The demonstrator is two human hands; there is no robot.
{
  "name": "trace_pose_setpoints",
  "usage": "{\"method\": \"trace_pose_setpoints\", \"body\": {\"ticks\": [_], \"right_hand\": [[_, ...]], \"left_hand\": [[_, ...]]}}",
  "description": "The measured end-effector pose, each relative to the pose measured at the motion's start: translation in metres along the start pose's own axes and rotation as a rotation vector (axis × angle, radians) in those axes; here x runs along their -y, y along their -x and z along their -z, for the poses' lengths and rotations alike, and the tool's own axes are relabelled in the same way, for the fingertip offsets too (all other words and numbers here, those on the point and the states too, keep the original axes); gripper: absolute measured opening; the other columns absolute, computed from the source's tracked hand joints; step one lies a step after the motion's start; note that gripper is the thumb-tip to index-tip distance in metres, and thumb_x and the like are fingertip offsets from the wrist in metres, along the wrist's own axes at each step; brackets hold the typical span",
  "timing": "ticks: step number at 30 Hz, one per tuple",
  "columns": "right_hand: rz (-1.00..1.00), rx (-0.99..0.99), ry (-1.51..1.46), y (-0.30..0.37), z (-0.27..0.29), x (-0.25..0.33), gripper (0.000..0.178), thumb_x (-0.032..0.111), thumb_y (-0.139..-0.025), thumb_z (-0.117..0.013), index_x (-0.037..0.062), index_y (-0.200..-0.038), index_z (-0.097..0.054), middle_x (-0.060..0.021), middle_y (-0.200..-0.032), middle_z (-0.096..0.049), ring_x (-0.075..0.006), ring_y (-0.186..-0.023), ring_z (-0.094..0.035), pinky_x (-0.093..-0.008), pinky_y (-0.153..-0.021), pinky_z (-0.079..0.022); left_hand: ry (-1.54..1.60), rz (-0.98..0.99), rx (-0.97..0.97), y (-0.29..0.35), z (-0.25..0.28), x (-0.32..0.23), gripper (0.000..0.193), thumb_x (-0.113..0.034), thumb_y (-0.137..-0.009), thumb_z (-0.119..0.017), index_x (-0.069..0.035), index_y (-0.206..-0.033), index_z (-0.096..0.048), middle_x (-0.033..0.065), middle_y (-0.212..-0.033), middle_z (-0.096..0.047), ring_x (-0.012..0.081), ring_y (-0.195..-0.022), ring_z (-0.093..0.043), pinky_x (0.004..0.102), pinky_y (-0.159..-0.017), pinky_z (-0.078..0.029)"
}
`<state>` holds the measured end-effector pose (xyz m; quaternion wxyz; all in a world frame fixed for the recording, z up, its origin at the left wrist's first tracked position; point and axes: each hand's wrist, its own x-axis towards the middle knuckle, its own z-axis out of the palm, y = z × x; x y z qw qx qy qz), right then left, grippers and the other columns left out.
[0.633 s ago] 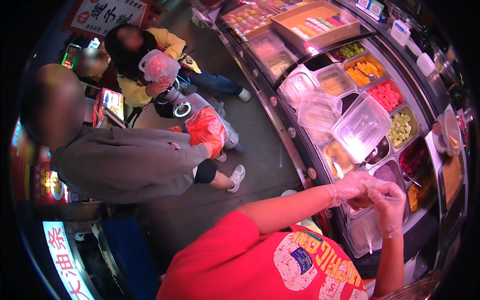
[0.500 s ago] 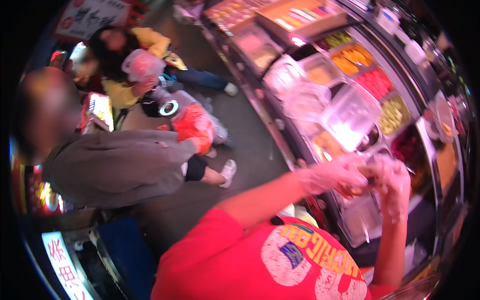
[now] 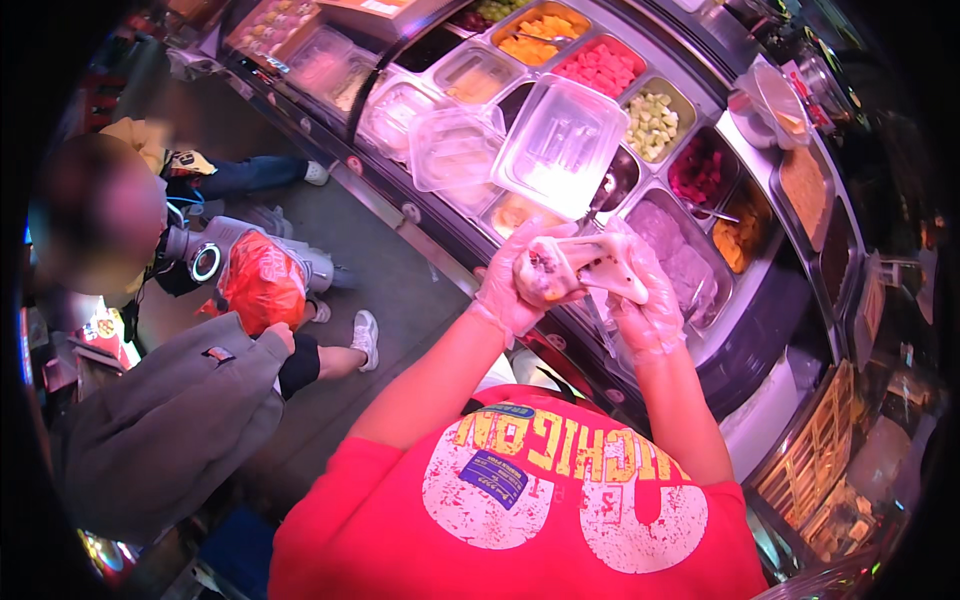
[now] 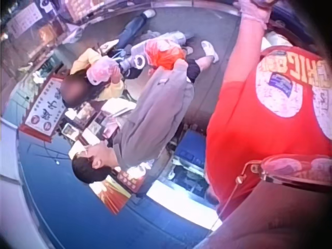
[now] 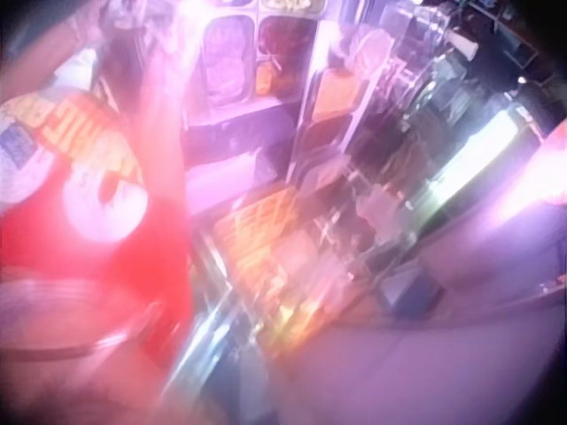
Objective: The person assembles a food item by hand, starting with a white dough-like base. They add a dark paste, a white creamy substance, and various chopped fruits from a display case. The person then wraps the mixture in a plastic sheet and rolls it into a ball before handing it to a customer.
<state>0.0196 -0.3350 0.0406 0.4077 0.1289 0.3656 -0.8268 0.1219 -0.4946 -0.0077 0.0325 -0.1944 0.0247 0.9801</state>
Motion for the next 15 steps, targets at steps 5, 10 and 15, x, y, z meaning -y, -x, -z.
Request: {"method": "trace_pose_setpoints", "body": {"ticks": [5, 10, 15], "right_hand": [[0.149, -0.038, 0.171, -0.003, 0.001, -0.002, 0.03, 0.01, -0.096, -0.073, -0.004, -0.122, -0.065, -0.0095, -0.114, -0.072, -0.0172, -0.098, -0.07, -0.0313, -0.088, -0.058], [0.487, 0.085, 0.62, 0.003, -0.021, -0.026, 0.021, 0.005, -0.098, -0.07, -0.0022, -0.118, -0.071, -0.0077, -0.112, -0.074, -0.0117, -0.092, -0.068, -0.0275, -0.082, -0.056], [0.959, 0.146, 1.228, 0.001, -0.024, -0.043, 0.022, 0.0, -0.098, -0.065, 0.0011, -0.119, -0.071, -0.0078, -0.111, -0.074, -0.0128, -0.089, -0.068, -0.0295, -0.084, -0.056]], "left_hand": [[-0.075, -0.064, -0.081, -0.01, 0.006, 0.003, 0.049, -0.045, -0.103, -0.056, -0.006, -0.131, -0.063, 0.0144, -0.13, -0.068, 0.0293, -0.112, -0.07, 0.0516, -0.085, -0.063], [-0.111, -0.292, -0.219, -0.037, 0.004, 0.014, 0.034, -0.04, -0.103, -0.058, -0.008, -0.112, -0.067, 0.0047, -0.098, -0.071, 0.0199, -0.091, -0.069, 0.0393, -0.072, -0.059], [-0.264, -0.437, -0.141, -0.051, 0.01, 0.023, 0.033, -0.041, -0.106, -0.053, -0.011, -0.1, -0.066, -0.0027, -0.085, -0.066, 0.0121, -0.079, -0.064, 0.0306, -0.07, -0.051]]}}
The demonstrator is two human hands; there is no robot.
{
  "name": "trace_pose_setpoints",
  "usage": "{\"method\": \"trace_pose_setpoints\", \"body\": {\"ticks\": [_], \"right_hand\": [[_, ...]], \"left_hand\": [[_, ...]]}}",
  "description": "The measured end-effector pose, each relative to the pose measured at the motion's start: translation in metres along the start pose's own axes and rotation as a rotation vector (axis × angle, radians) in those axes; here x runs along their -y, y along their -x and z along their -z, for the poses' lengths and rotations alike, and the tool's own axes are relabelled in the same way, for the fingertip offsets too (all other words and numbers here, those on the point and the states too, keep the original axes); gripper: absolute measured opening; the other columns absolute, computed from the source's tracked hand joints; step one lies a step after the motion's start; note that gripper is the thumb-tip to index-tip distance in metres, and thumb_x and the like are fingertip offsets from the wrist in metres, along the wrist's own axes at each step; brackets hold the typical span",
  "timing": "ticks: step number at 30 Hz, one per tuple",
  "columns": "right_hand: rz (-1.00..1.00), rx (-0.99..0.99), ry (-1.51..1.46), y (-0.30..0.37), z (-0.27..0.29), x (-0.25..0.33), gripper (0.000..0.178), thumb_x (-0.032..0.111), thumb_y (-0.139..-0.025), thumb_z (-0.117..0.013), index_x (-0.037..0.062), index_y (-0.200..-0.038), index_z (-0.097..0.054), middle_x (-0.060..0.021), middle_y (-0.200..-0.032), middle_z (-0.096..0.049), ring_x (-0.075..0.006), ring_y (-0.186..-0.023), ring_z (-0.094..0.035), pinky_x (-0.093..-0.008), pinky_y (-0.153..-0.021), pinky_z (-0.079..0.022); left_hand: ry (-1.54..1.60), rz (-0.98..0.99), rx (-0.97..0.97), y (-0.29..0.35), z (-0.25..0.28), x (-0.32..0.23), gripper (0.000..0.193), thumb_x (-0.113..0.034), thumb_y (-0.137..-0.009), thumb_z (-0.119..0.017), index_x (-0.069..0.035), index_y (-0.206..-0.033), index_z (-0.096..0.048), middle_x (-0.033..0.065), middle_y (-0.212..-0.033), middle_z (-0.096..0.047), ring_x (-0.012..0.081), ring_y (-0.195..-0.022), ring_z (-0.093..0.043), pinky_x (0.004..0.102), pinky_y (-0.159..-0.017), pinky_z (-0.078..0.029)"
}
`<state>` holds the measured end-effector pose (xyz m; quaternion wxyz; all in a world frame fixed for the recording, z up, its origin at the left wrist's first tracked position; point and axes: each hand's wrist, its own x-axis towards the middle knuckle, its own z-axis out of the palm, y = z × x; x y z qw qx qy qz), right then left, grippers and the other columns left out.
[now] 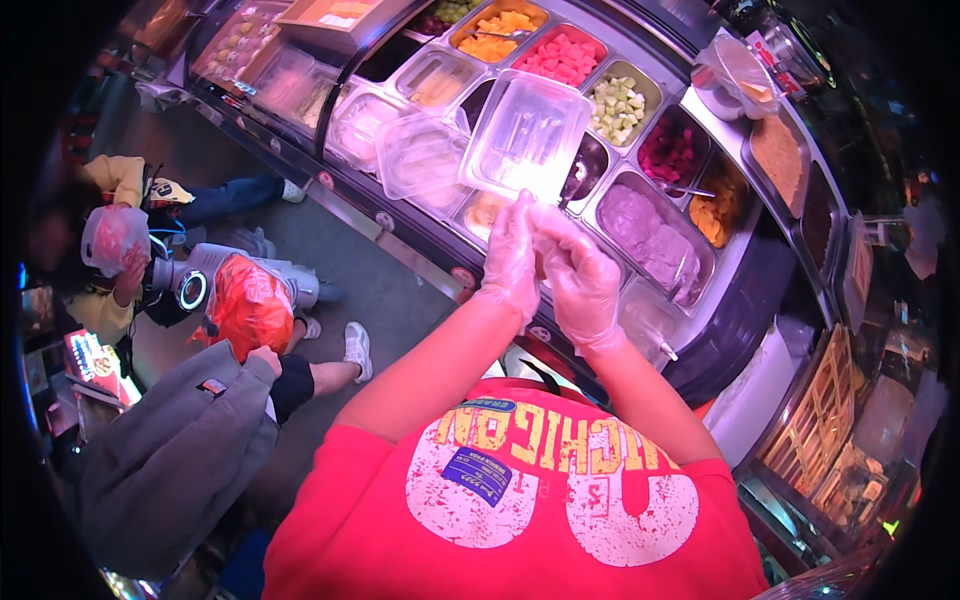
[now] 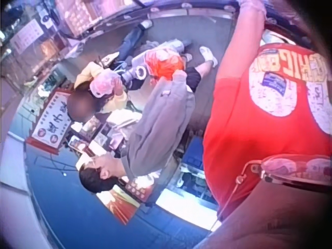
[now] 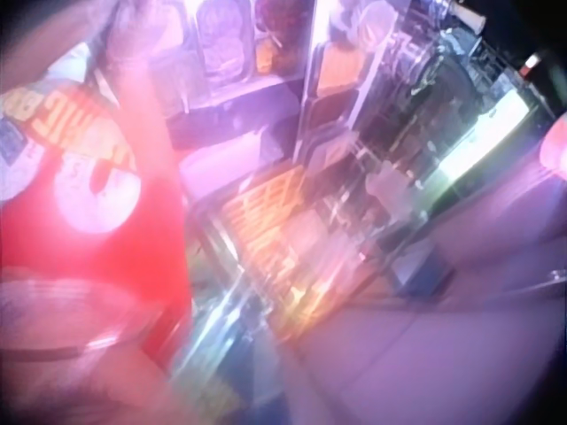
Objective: The person assembles a food item by hand, starting with a white dough-like base. They add a dark paste, a white creamy substance, and various chopped fruits from a display case. The person then wraps the mixture in a plastic sheet and rolls it into a ball before handing it to a customer.
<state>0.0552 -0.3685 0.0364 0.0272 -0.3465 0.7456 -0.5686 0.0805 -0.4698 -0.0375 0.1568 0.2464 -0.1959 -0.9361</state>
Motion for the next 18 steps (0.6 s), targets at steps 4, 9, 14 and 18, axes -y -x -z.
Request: {"method": "trace_pose_setpoints", "body": {"ticks": [4, 9, 14, 18], "right_hand": [[-0.44, -0.238, -0.731, -0.038, 0.022, 0.035, 0.024, 0.007, -0.101, -0.065, -0.0022, -0.123, -0.068, -0.01, -0.107, -0.073, -0.011, -0.075, -0.063, -0.0274, -0.07, -0.052], [-0.784, -0.247, -1.02, -0.051, 0.03, 0.062, 0.031, 0.019, -0.103, -0.065, -0.0018, -0.125, -0.065, -0.0065, -0.095, -0.072, -0.0023, -0.047, -0.043, -0.019, -0.043, -0.033], [-0.811, -0.352, -0.839, -0.022, 0.01, 0.016, 0.028, 0.019, -0.104, -0.065, -0.0012, -0.123, -0.066, -0.0058, -0.094, -0.071, -0.0054, -0.058, -0.055, -0.0208, -0.047, -0.039], [-0.701, -0.363, -0.707, -0.012, 0.01, 0.004, 0.025, 0.016, -0.105, -0.063, -0.0011, -0.122, -0.066, -0.0046, -0.099, -0.071, -0.0067, -0.072, -0.061, -0.0222, -0.06, -0.046]], "left_hand": [[-0.256, 0.115, 0.147, 0.07, -0.092, -0.095, 0.068, -0.067, -0.104, -0.043, -0.009, -0.138, -0.053, 0.0068, -0.117, -0.068, 0.0155, -0.104, -0.068, 0.03, -0.086, -0.056], [-0.195, 0.004, 0.121, 0.046, -0.067, -0.097, 0.085, -0.072, -0.101, -0.04, -0.003, -0.151, -0.043, 0.0108, -0.127, -0.066, 0.0218, -0.113, -0.068, 0.0394, -0.097, -0.056], [0.217, 0.491, 0.058, 0.0, -0.042, -0.059, 0.077, -0.066, -0.102, -0.046, -0.001, -0.143, -0.051, 0.0155, -0.127, -0.066, 0.0297, -0.113, -0.067, 0.0453, -0.1, -0.055], [0.304, 0.51, -0.004, -0.01, -0.047, -0.047, 0.068, -0.061, -0.102, -0.046, -0.002, -0.135, -0.058, 0.0188, -0.121, -0.068, 0.0333, -0.108, -0.068, 0.0479, -0.098, -0.055]]}}
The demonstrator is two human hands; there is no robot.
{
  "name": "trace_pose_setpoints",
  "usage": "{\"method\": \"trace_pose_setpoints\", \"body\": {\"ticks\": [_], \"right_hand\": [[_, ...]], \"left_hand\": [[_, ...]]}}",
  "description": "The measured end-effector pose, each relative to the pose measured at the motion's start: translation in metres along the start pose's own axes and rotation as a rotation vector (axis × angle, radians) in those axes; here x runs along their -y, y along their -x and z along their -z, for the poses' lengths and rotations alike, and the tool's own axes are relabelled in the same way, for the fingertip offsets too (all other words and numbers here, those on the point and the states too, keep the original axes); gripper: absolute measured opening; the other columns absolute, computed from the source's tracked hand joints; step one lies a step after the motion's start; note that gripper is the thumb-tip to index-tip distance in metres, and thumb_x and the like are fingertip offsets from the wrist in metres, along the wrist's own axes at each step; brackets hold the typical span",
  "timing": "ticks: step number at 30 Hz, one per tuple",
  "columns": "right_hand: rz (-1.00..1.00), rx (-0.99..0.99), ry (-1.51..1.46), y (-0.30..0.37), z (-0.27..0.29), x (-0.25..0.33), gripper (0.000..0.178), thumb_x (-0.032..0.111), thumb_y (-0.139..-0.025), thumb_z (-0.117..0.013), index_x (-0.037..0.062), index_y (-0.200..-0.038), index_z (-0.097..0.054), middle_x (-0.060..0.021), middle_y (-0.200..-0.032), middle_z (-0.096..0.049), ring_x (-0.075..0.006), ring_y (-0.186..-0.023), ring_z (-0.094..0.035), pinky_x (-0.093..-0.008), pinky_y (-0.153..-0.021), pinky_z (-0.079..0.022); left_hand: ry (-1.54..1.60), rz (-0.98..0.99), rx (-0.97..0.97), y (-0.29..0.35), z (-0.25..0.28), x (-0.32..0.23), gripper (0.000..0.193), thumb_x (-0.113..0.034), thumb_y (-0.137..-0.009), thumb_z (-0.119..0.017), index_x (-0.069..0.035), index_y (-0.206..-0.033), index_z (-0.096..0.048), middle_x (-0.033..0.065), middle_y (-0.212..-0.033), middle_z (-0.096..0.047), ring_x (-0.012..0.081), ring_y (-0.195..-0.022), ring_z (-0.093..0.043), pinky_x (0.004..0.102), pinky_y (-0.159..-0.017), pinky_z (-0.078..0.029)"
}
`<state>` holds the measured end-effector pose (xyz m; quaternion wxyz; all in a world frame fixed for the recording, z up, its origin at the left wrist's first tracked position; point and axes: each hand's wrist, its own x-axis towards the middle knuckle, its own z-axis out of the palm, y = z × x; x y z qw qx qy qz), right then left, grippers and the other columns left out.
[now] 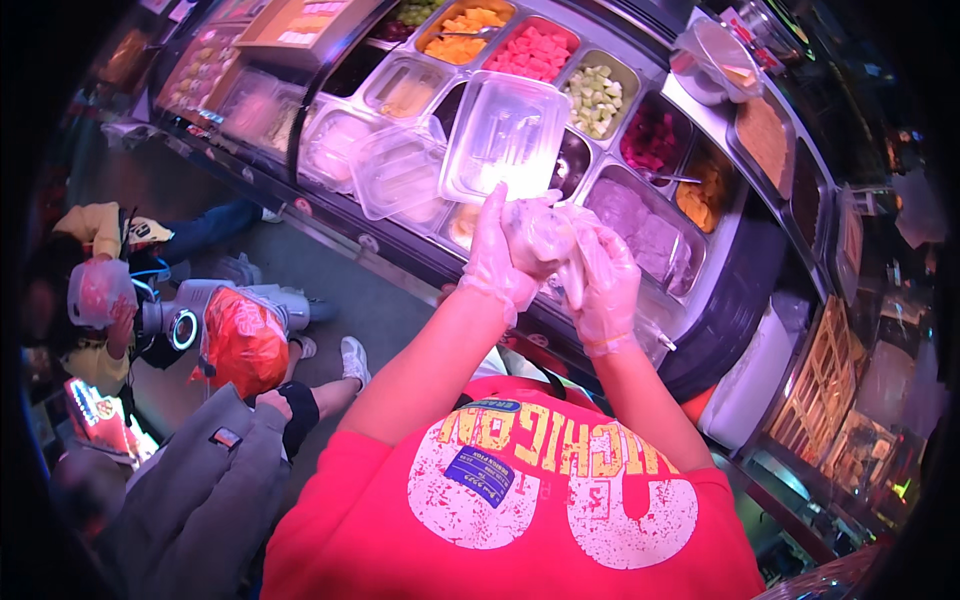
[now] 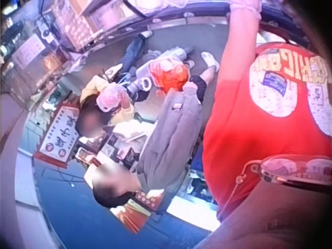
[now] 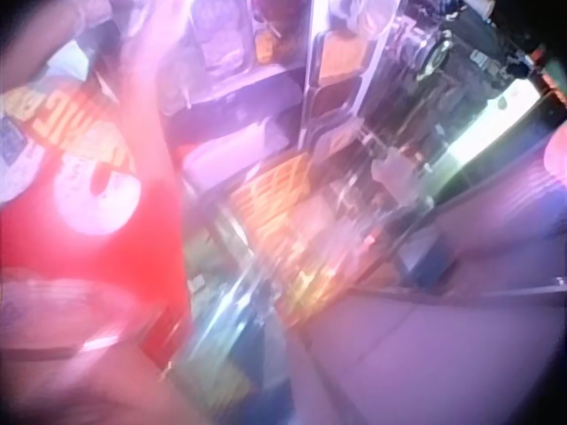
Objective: The person assembles a food item by hand, starting with a white dough-like base. They add a dark paste, a white creamy substance, and various chopped fruits from a display case. The person then wraps the mixture in a plastic sheet and rolls it into a ball before handing it to a customer.
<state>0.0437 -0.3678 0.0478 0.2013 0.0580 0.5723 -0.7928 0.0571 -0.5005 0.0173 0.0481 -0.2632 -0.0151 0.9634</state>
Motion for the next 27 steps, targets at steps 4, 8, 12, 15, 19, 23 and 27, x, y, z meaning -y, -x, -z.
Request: {"method": "trace_pose_setpoints", "body": {"ticks": [4, 8, 12, 15, 19, 23, 27], "right_hand": [[0.053, 0.004, 0.05, -0.001, 0.011, 0.012, 0.024, 0.017, -0.105, -0.062, -0.0015, -0.12, -0.066, -0.0052, -0.095, -0.07, -0.0089, -0.066, -0.064, -0.0224, -0.056, -0.048], [-0.008, 0.031, 0.144, -0.004, 0.028, 0.052, 0.026, 0.018, -0.106, -0.06, -0.0032, -0.12, -0.065, -0.0058, -0.085, -0.068, -0.0106, -0.05, -0.062, -0.0231, -0.042, -0.042], [0.062, 0.232, 0.581, -0.009, 0.069, 0.094, 0.028, 0.015, -0.1, -0.063, -0.0047, -0.121, -0.064, -0.0084, -0.085, -0.067, -0.0171, -0.054, -0.067, -0.028, -0.045, -0.049], [0.849, 0.395, 1.417, -0.023, 0.109, 0.105, 0.035, 0.014, -0.093, -0.067, -0.0053, -0.121, -0.061, -0.0143, -0.087, -0.064, -0.0244, -0.056, -0.067, -0.034, -0.046, -0.051], [0.802, 0.416, 1.644, -0.001, 0.13, 0.132, 0.042, 0.017, -0.088, -0.069, -0.0064, -0.121, -0.059, -0.022, -0.095, -0.063, -0.0292, -0.063, -0.068, -0.0383, -0.052, -0.056], [1.164, 0.322, 1.382, 0.026, 0.159, 0.167, 0.042, 0.017, -0.096, -0.064, -0.0068, -0.131, -0.058, -0.0308, -0.127, -0.062, -0.0361, -0.093, -0.07, -0.0396, -0.076, -0.058], [1.203, 0.134, 1.152, 0.02, 0.205, 0.163, 0.046, 0.021, -0.103, -0.055, -0.0055, -0.141, -0.053, -0.0292, -0.146, -0.054, -0.0409, -0.132, -0.056, -0.0454, -0.11, -0.043]], "left_hand": [[-0.088, -0.157, -0.097, -0.007, -0.025, 0.025, 0.061, -0.057, -0.101, -0.054, -0.002, -0.125, -0.063, 0.0153, -0.112, -0.071, 0.0305, -0.099, -0.071, 0.0461, -0.09, -0.058], [-0.472, -0.423, -0.044, -0.026, -0.019, 0.053, 0.061, -0.055, -0.101, -0.055, -0.001, -0.128, -0.065, 0.0131, -0.109, -0.071, 0.0246, -0.098, -0.071, 0.0396, -0.088, -0.059], [-0.738, -0.623, 0.093, -0.029, -0.014, 0.086, 0.044, -0.035, -0.104, -0.057, -0.001, -0.128, -0.067, 0.0111, -0.118, -0.069, 0.018, -0.105, -0.067, 0.0333, -0.092, -0.055], [-0.722, -0.602, 0.056, -0.03, -0.035, 0.136, 0.04, -0.02, -0.105, -0.057, 0.001, -0.14, -0.06, 0.0102, -0.132, -0.065, 0.0181, -0.118, -0.062, 0.0336, -0.103, -0.05], [-0.582, -0.405, 0.265, -0.063, -0.006, 0.181, 0.043, -0.026, -0.108, -0.052, -0.002, -0.143, -0.053, 0.0104, -0.13, -0.062, 0.0202, -0.12, -0.06, 0.0375, -0.106, -0.048], [-0.244, -0.037, 0.255, -0.073, -0.014, 0.201, 0.048, -0.037, -0.108, -0.049, -0.005, -0.143, -0.054, 0.0126, -0.131, -0.063, 0.0255, -0.121, -0.062, 0.042, -0.104, -0.052], [-0.152, -0.022, 0.009, -0.068, -0.043, 0.216, 0.057, -0.054, -0.107, -0.049, -0.01, -0.141, -0.057, 0.0134, -0.121, -0.069, 0.0282, -0.112, -0.068, 0.044, -0.095, -0.059]]}}
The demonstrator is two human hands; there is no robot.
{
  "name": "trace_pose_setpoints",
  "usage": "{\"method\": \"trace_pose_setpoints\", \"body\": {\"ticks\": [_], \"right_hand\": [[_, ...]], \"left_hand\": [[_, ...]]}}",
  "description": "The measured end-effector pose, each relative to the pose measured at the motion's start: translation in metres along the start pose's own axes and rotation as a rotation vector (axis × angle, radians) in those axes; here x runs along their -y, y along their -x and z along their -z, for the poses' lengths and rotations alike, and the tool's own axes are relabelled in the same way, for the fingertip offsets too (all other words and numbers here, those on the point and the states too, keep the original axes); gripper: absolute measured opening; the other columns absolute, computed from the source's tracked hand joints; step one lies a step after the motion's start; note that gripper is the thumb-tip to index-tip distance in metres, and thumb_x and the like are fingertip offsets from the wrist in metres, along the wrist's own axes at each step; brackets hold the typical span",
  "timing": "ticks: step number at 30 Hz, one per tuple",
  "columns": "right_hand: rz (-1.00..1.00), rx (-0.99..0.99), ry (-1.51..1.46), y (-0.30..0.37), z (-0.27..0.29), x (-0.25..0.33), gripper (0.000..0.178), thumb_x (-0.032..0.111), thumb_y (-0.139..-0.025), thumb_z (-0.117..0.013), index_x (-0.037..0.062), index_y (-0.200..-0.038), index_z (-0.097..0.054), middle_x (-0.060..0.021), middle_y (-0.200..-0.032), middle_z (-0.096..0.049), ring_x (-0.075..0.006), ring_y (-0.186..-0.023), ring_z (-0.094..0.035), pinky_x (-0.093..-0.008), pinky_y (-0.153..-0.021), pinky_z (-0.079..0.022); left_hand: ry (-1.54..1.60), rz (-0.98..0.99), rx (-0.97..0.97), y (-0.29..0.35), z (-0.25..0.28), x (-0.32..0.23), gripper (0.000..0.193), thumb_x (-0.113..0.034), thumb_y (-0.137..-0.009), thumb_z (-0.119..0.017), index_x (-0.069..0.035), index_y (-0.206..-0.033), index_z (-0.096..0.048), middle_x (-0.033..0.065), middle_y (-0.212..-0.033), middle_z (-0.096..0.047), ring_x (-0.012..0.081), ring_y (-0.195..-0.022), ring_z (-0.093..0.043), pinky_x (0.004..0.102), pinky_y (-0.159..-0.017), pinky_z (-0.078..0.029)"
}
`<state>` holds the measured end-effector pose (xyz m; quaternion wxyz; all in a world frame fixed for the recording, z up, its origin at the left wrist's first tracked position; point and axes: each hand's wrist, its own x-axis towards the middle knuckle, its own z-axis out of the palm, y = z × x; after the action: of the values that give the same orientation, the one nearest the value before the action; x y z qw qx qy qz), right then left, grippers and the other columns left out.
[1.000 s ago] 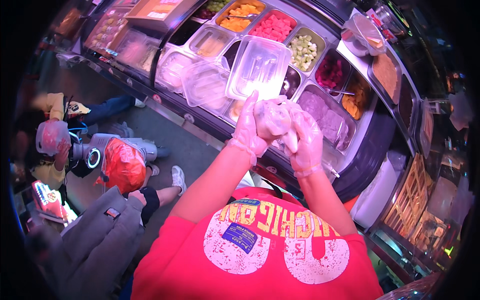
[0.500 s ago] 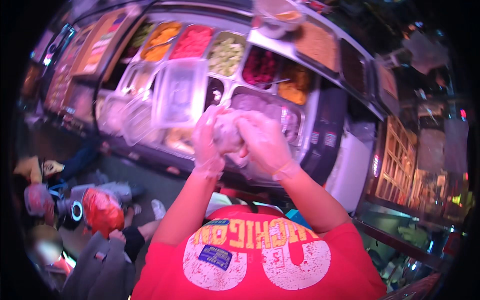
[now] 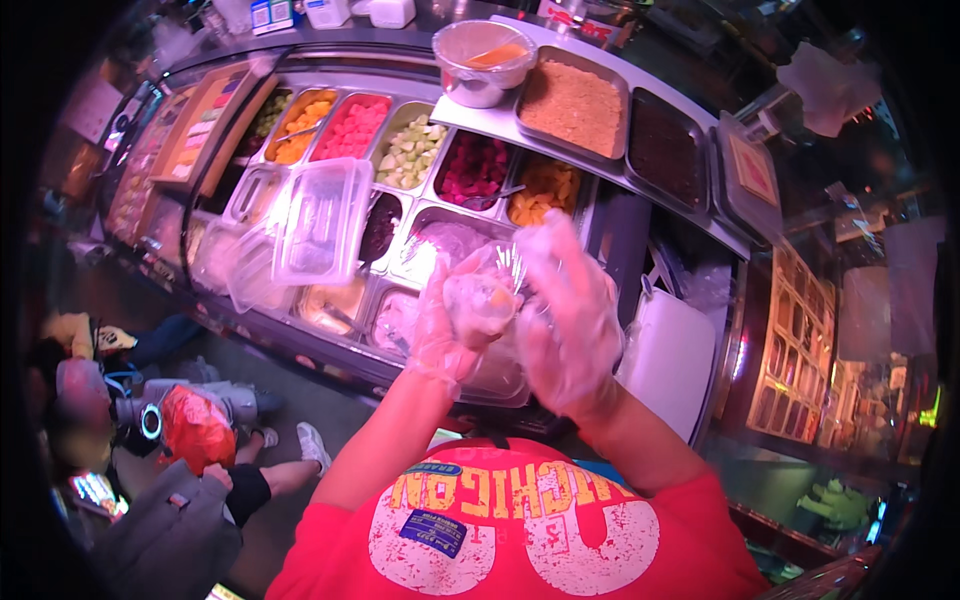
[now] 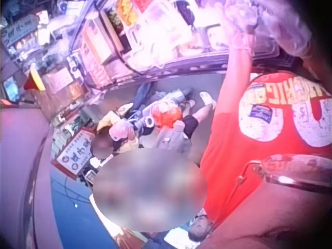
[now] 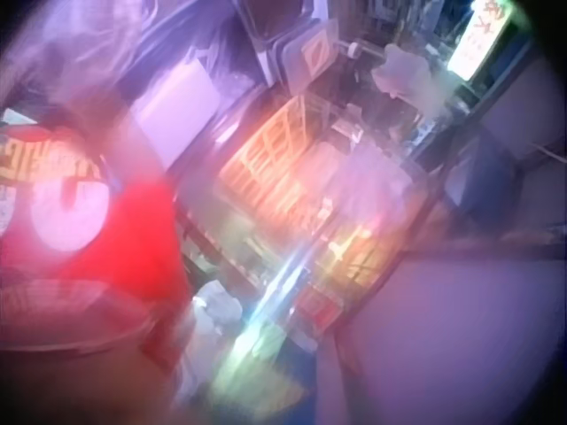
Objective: The person assembles a food item by hand, starting with a white dough-like base. They add a dark paste, a white creamy substance, and various chopped fruits from a display case. The person then wraps the mixture in a plastic sheet and rolls it into a ball before handing it to a customer.
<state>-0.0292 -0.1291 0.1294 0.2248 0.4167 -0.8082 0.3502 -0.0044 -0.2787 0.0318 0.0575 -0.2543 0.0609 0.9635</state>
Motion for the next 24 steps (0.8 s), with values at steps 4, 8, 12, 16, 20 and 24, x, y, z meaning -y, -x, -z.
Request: {"method": "trace_pose_setpoints", "body": {"ticks": [4, 8, 12, 16, 20, 24], "right_hand": [[-0.263, -0.149, -0.253, 0.029, -0.041, -0.023, 0.053, 0.033, -0.109, -0.044, -0.0067, -0.144, -0.051, -0.0284, -0.151, -0.051, -0.0422, -0.141, -0.049, -0.0458, -0.118, -0.036], [-0.601, -0.251, -0.717, 0.021, -0.058, 0.002, 0.055, 0.039, -0.11, -0.043, -0.0065, -0.137, -0.057, -0.0213, -0.136, -0.061, -0.035, -0.128, -0.059, -0.0411, -0.115, -0.039], [-1.024, -0.209, -1.436, 0.019, -0.059, -0.027, 0.053, 0.038, -0.105, -0.056, -0.0045, -0.137, -0.059, -0.0178, -0.131, -0.066, -0.0276, -0.122, -0.063, -0.0404, -0.103, -0.051], [-1.161, -0.225, -2.15, 0.008, -0.054, -0.05, 0.054, 0.037, -0.105, -0.057, -0.0027, -0.14, -0.057, -0.0224, -0.141, -0.06, -0.0342, -0.132, -0.057, -0.0457, -0.104, -0.055], [-1.089, -0.187, -2.45, 0.007, -0.052, -0.044, 0.057, 0.039, -0.106, -0.054, -0.0022, -0.145, -0.053, -0.0242, -0.153, -0.049, -0.04, -0.144, -0.045, -0.0536, -0.12, -0.039], [-1.091, -0.193, -2.55, 0.012, -0.052, -0.032, 0.057, 0.04, -0.107, -0.053, -0.0012, -0.145, -0.053, -0.0232, -0.156, -0.046, -0.0389, -0.147, -0.041, -0.0546, -0.127, -0.025]], "left_hand": [[0.057, -0.068, 0.137, 0.009, -0.017, 0.018, 0.052, -0.054, -0.104, -0.056, -0.01, -0.131, -0.061, 0.013, -0.113, -0.07, 0.0269, -0.102, -0.07, 0.0414, -0.091, -0.06], [0.078, -0.201, 0.086, 0.017, -0.029, 0.042, 0.05, -0.052, -0.102, -0.061, -0.008, -0.126, -0.063, 0.0106, -0.114, -0.071, 0.0255, -0.104, -0.071, 0.0408, -0.093, -0.06], [-0.156, -0.374, 0.161, 0.032, -0.041, 0.044, 0.073, -0.062, -0.106, -0.041, -0.001, -0.144, -0.052, 0.0164, -0.14, -0.059, 0.0282, -0.13, -0.058, 0.0439, -0.115, -0.043], [-0.401, -0.54, 0.259, 0.063, -0.049, 0.031, 0.088, -0.067, -0.107, -0.02, 0.003, -0.159, -0.033, 0.0194, -0.163, -0.037, 0.0308, -0.15, -0.037, 0.0458, -0.125, -0.024], [-0.849, -0.98, 0.248, 0.057, -0.037, 0.029, 0.079, -0.056, -0.112, -0.02, 0.007, -0.158, -0.031, 0.0206, -0.163, -0.037, 0.031, -0.15, -0.038, 0.0436, -0.123, -0.026], [-1.124, -1.162, 0.218, 0.056, -0.035, 0.03, 0.063, -0.036, -0.114, -0.023, 0.009, -0.157, -0.032, 0.0223, -0.161, -0.039, 0.0311, -0.151, -0.035, 0.0414, -0.123, -0.027]]}}
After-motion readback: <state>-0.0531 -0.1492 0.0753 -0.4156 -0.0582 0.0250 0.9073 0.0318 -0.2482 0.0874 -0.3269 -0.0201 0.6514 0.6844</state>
